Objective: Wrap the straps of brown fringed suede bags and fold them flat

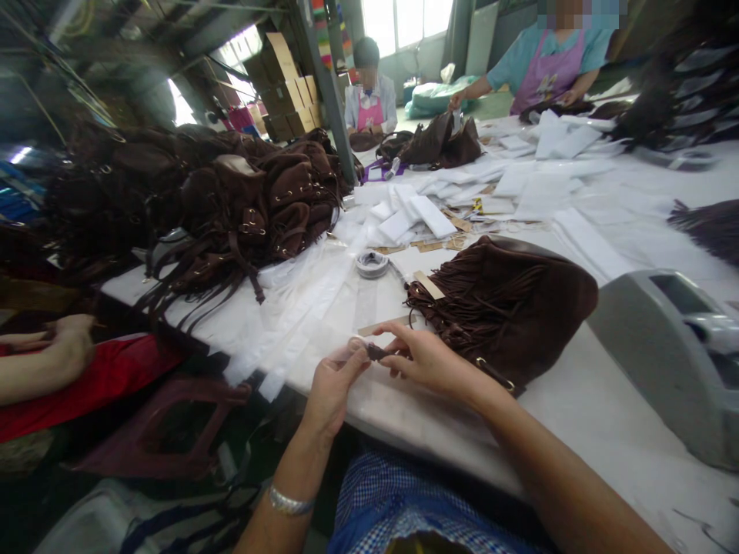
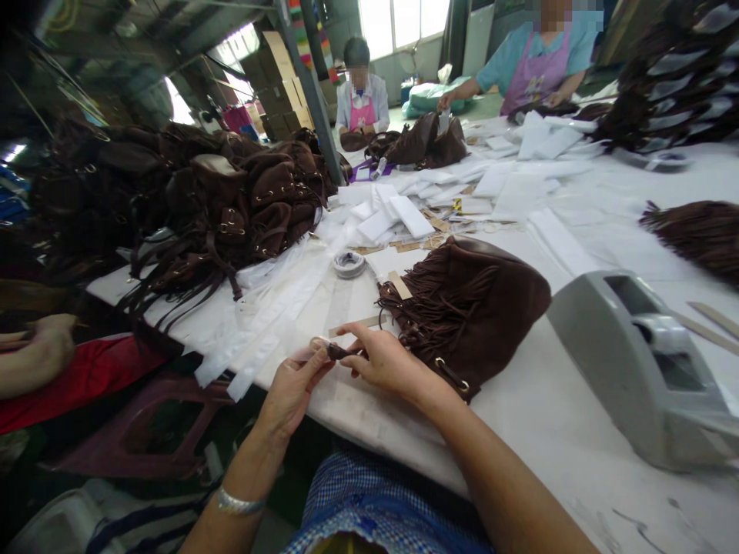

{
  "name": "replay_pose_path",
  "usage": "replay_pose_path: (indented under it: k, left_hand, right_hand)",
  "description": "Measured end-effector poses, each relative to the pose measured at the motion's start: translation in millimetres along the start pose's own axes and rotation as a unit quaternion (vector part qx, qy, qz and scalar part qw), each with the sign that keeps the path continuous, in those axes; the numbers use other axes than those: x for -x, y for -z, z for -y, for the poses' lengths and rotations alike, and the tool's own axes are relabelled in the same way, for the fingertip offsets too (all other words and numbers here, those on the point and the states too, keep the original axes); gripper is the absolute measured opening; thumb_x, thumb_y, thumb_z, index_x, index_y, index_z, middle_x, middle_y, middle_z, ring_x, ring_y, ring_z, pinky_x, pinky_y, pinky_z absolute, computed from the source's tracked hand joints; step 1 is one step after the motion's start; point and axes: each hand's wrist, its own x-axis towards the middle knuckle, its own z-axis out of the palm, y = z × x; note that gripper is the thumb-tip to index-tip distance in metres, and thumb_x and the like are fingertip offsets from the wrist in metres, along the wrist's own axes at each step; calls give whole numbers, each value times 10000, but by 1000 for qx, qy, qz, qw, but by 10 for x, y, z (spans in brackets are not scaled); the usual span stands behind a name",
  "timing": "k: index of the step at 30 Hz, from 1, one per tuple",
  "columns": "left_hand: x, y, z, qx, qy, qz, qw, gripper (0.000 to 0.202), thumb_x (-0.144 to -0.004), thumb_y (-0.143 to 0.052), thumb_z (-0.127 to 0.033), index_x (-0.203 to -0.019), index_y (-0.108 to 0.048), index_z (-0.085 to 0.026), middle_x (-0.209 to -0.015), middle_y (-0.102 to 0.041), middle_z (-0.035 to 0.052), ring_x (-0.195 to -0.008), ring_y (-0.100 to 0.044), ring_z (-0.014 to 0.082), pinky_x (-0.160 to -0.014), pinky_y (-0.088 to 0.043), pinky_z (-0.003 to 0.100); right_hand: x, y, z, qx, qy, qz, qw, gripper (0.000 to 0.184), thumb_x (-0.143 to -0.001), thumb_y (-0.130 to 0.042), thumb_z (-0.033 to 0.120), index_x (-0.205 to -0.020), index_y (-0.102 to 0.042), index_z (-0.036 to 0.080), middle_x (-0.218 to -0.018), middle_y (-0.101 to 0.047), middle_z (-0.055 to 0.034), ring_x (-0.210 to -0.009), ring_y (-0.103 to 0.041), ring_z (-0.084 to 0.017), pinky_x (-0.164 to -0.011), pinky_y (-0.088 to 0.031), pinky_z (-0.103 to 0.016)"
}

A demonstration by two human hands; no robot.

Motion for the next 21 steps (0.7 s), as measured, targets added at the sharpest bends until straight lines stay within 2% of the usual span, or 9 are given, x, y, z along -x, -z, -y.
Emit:
replay_pose_path:
  k: [5,10,14,16,18,21]
  left_hand:
    - [30,-28,19,14,48,54,997,324,-810,-739,-375,-1044,-748,-151,-1145,-711,115,-1070,-632,212,-969,-487,325]
    - [88,-70,-35,-35,51,91,994,343,-818,-730,-369,-1086,-741,-155,-1201,-691,123,-1103,-625,239,-970,-490,338]
    - [109,-77,-87,-80,32,104,991,385,-801,-742,-403,-1087,-738,-147,-1154,-707,128,-1094,-634,262,-956,-501,349]
    - [94,-60,-97,-67,13,76,995,441,-780,-745,-464,-1076,-733,-136,-1146,-705,142,-1087,-639,275,-927,-522,361]
    - [61,-33,-93,-13,-5,19,1000,486,-756,-751,-508,-1078,-717,-146,-1160,-697,141,-1069,-649,266,-890,-541,359]
    - [5,-3,-69,43,-4,-49,998,448,-715,-803,-450,-1051,-710,-169,-1142,-703,105,-1024,-666,217,-865,-536,316]
  right_hand:
    - [1,6,-18,-78,-6,13,997,399,-829,-609,152,-1225,-569,177,-754,-709,-11,-534,-610,-107,-496,-474,-194]
    - [1,-19,-42,-64,6,-11,998,393,-820,-611,119,-1206,-595,193,-705,-692,14,-499,-575,-81,-492,-457,-168]
    - [1,-17,-20,-49,42,-37,997,252,-826,-624,134,-1062,-689,197,-782,-710,0,-542,-608,-80,-535,-476,-173]
    - [0,-11,-19,-52,61,-48,996,200,-843,-625,170,-1021,-713,197,-834,-722,-9,-564,-626,-85,-541,-485,-178]
    - [-1,-6,-26,-55,67,-51,995,194,-854,-620,196,-1017,-724,197,-854,-728,-14,-572,-633,-91,-534,-490,-184]
    - [-5,-10,-42,-51,62,-43,996,168,-849,-627,207,-975,-736,187,-818,-727,-13,-572,-634,-94,-531,-493,-183]
